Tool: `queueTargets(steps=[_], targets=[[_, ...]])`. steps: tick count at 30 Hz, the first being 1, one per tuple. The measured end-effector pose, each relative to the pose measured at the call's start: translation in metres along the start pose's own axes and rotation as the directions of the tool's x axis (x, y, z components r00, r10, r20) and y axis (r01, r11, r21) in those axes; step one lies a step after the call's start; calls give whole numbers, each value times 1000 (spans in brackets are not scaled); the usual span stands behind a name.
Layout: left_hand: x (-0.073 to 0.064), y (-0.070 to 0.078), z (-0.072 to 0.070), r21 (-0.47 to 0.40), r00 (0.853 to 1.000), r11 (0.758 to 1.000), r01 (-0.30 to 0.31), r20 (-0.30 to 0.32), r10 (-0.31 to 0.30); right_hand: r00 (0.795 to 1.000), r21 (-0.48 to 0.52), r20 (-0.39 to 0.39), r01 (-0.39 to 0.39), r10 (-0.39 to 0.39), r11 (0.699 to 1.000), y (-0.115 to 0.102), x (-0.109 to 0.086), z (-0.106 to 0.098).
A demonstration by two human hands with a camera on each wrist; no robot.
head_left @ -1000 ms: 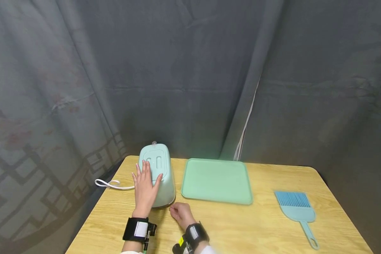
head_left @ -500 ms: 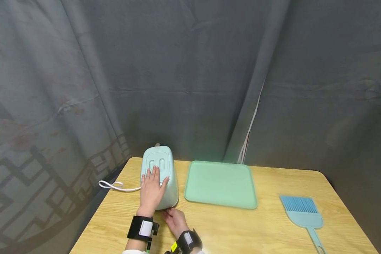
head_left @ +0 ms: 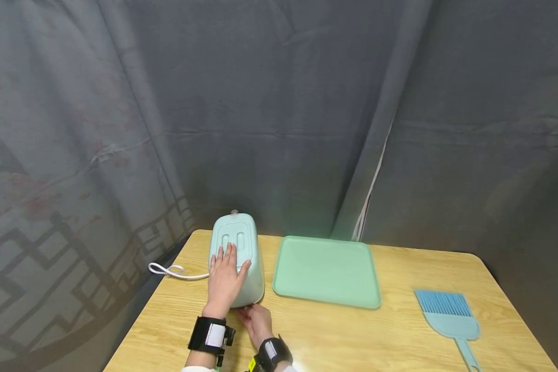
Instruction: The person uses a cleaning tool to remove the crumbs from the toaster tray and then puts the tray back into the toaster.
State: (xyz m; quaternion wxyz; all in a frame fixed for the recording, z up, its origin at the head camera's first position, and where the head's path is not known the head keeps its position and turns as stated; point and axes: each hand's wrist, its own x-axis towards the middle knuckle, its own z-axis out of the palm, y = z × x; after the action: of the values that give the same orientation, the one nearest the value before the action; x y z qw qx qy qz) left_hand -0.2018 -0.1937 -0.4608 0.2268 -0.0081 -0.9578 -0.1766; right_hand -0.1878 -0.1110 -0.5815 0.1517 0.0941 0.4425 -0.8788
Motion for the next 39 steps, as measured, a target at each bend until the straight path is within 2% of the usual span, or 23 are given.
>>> queueTargets(steps=[5,9,16,23,29,35,39], targets=[[-14,-7,6,-33,996,998,-46,-83,43,1000,2,-7,-8,8,1000,-1,0,-1],[-18,-9,10,-36,992,998,-57,-111,53,1000,8,-9,-8,8,1000,-3,0,-1],[-17,-9,6,-32,995,998,-45,-95,41,998,-29,-59,31,-33,999,0,-3,5],[-17,-8,9,-19,993,998,-55,-102,52,986,-124,-147,60,-78,990,-2,-9,9],[-16,-7,13,-23,995,998,-53,-88,51,975,-152,-187,95,-123,984,1,-11,7],[-9,-9,8,-23,995,999,-32,-94,29,982,-156,-155,83,-107,984,8,-16,5],[-11,-10,8,-32,997,999,-21,-75,19,986,-173,-144,54,-80,983,5,-16,1]])
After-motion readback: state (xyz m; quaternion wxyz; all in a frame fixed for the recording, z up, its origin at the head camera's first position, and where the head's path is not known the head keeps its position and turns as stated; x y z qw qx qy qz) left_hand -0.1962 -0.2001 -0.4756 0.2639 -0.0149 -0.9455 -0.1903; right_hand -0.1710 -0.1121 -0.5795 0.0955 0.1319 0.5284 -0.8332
